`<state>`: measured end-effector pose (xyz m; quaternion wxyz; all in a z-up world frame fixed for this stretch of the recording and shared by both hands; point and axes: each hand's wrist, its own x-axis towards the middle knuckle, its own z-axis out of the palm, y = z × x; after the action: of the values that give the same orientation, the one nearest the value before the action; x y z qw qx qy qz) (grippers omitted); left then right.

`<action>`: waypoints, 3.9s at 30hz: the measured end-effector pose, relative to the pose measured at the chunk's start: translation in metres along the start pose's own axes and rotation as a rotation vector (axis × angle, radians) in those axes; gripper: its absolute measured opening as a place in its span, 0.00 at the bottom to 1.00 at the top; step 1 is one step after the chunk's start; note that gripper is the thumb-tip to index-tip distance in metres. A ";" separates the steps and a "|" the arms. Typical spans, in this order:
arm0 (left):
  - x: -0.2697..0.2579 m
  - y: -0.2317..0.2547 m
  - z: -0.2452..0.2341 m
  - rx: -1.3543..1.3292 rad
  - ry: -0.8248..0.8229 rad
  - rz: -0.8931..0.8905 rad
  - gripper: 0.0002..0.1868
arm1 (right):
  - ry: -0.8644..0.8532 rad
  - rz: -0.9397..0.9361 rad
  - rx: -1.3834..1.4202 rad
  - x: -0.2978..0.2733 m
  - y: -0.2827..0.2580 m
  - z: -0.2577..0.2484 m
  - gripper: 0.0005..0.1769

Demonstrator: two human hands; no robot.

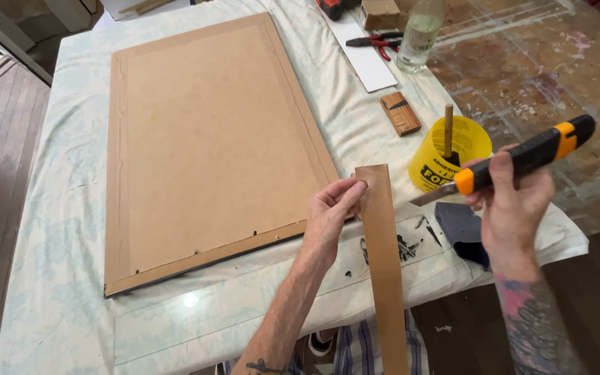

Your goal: Applying brown adhesive tape to the back of a wooden picture frame and smoothing it down using hands, a brush, and a sponge.

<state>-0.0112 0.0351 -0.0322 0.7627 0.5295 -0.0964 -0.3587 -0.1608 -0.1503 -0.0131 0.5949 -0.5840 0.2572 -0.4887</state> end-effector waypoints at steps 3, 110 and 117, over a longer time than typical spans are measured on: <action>0.001 0.001 0.000 0.011 0.003 -0.004 0.14 | -0.030 -0.039 -0.028 -0.005 -0.001 0.015 0.24; 0.105 -0.007 -0.022 0.627 0.053 0.145 0.17 | -1.066 -0.599 -1.061 0.022 0.009 0.069 0.36; 0.041 0.037 -0.036 0.244 0.088 0.103 0.18 | -1.177 -0.145 -0.987 0.036 0.014 0.089 0.28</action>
<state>0.0536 0.0421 -0.0242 0.7136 0.6279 -0.1328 -0.2809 -0.0650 -0.1446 -0.0001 0.2709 -0.9608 0.0475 0.0359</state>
